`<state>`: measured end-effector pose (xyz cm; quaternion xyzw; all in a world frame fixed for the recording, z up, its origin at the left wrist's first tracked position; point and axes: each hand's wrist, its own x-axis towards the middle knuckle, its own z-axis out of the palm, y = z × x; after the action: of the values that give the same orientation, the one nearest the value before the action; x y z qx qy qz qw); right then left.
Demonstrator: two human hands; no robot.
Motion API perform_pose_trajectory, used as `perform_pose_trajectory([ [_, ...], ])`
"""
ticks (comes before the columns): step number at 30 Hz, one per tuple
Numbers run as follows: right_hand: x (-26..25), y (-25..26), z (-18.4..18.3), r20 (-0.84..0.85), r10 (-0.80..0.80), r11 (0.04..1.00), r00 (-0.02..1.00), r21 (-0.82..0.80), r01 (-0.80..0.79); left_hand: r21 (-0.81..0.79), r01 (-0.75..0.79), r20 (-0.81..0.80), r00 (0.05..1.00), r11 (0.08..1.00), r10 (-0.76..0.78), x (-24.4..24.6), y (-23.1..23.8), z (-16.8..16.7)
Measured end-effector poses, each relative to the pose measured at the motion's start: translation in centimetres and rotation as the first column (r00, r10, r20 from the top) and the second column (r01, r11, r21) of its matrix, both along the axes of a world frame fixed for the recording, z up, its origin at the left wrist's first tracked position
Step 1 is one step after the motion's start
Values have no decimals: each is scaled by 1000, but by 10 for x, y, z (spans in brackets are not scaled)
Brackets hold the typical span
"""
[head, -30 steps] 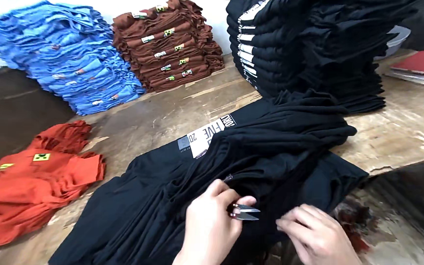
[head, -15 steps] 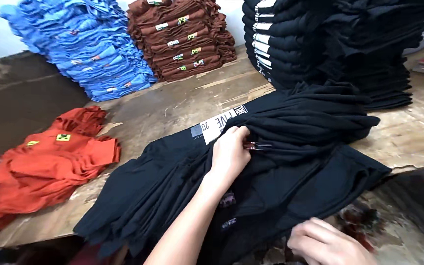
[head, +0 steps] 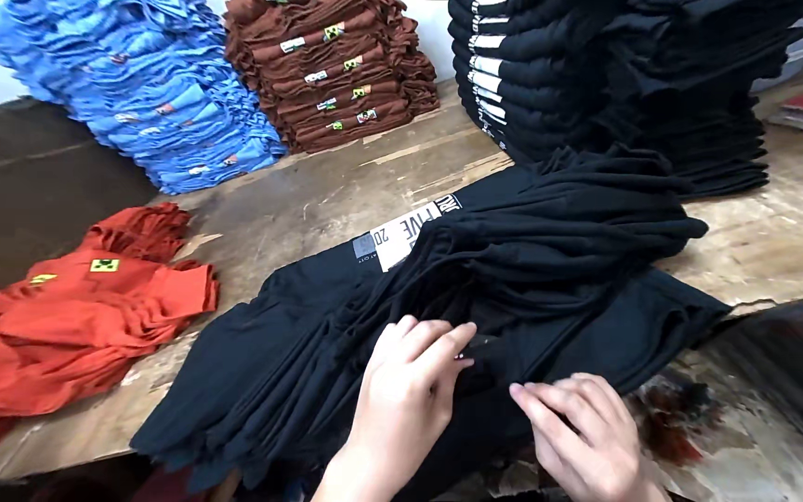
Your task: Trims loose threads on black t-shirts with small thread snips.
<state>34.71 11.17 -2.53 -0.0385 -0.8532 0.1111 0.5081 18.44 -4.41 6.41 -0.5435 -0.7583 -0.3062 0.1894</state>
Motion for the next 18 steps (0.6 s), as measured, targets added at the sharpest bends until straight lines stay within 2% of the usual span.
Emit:
perform_pose_trajectory([
  [5, -7, -6, 2, -30, -33, 998, 999, -62, 31, 32, -5, 10, 1000, 999, 4, 5, -17, -9],
  [11, -8, -2, 2, -109, 72, 959, 991, -264, -99, 39, 58, -61, 997, 998, -55, 11, -24, -10],
  [18, -6, -5, -4, -132, 94, 979, 987, -166, -116, -4, 125, -328, 937, 992, -120, 26, -12, -19],
])
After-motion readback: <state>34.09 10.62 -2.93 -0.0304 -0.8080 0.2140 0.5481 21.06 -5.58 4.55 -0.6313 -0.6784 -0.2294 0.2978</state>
